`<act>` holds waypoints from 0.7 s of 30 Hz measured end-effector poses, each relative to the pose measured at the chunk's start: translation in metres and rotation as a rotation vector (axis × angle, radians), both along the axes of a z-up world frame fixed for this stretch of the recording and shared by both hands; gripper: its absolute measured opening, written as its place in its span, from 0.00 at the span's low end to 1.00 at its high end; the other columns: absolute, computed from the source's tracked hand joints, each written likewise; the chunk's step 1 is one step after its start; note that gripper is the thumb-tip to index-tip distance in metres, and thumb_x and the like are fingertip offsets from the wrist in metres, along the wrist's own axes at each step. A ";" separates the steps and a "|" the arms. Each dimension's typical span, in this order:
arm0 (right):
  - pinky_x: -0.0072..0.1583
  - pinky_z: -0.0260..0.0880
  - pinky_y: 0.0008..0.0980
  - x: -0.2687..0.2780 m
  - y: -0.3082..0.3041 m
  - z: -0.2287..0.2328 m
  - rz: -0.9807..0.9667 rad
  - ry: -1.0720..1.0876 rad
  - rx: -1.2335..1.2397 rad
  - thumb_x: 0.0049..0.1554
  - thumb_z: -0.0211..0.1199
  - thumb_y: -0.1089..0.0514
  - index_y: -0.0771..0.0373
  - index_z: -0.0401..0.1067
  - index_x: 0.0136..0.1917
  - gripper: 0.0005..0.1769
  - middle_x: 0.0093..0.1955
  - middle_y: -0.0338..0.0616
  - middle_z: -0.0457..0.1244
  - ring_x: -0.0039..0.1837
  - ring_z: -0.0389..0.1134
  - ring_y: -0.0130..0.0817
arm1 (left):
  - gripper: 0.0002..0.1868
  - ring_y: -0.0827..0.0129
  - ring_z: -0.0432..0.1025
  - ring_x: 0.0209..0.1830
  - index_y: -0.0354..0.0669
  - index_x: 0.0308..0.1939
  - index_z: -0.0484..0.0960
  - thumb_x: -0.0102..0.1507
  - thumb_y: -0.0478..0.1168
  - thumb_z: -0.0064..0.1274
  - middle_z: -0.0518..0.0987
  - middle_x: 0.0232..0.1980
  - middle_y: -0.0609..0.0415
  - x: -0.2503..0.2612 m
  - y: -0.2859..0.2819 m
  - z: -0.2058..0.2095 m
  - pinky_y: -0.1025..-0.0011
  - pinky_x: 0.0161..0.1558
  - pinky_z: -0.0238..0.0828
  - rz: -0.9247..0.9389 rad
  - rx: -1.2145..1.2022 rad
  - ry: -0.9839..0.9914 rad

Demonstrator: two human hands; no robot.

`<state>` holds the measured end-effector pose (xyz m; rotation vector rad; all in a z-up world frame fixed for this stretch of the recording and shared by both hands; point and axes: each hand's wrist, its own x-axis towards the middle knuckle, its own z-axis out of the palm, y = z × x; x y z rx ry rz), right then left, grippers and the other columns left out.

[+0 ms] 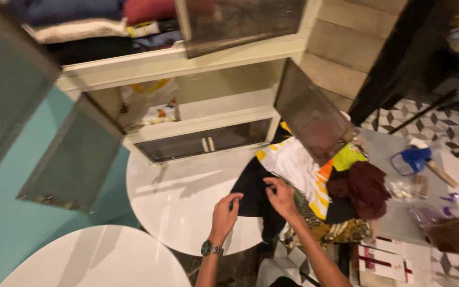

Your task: The person folds a jersey on a white table, places it into a cabinet, and then begins folding a second jersey on the same table.

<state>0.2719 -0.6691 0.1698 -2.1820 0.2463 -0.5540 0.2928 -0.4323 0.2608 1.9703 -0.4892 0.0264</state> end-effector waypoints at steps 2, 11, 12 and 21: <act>0.54 0.75 0.39 -0.021 -0.041 -0.023 -0.083 0.001 -0.127 0.50 0.64 0.61 0.55 0.77 0.57 0.20 0.51 0.45 0.72 0.50 0.75 0.40 | 0.13 0.60 0.82 0.41 0.45 0.50 0.84 0.67 0.40 0.47 0.85 0.48 0.53 -0.016 -0.014 -0.007 0.63 0.42 0.79 -0.024 0.008 0.438; 0.62 0.67 0.46 -0.061 -0.212 -0.055 -0.230 0.308 -0.144 0.52 0.64 0.57 0.58 0.75 0.59 0.20 0.58 0.54 0.67 0.62 0.68 0.51 | 0.15 0.56 0.80 0.49 0.43 0.53 0.83 0.63 0.32 0.49 0.84 0.50 0.46 -0.031 -0.125 -0.077 0.63 0.51 0.76 -0.127 0.034 0.190; 0.62 0.67 0.46 -0.056 -0.223 -0.060 -0.226 0.311 -0.142 0.52 0.64 0.57 0.58 0.75 0.59 0.20 0.58 0.54 0.67 0.62 0.68 0.51 | 0.15 0.56 0.80 0.49 0.43 0.53 0.83 0.63 0.32 0.49 0.84 0.50 0.46 -0.031 -0.140 -0.079 0.63 0.51 0.76 -0.124 0.036 0.193; 0.57 0.68 0.36 -0.002 -0.255 -0.096 -0.153 0.123 0.209 0.54 0.69 0.53 0.67 0.66 0.65 0.30 0.57 0.52 0.66 0.55 0.69 0.39 | 0.28 0.44 0.67 0.65 0.45 0.69 0.72 0.63 0.35 0.52 0.74 0.65 0.43 -0.019 -0.270 -0.118 0.56 0.66 0.65 -0.225 0.233 -0.052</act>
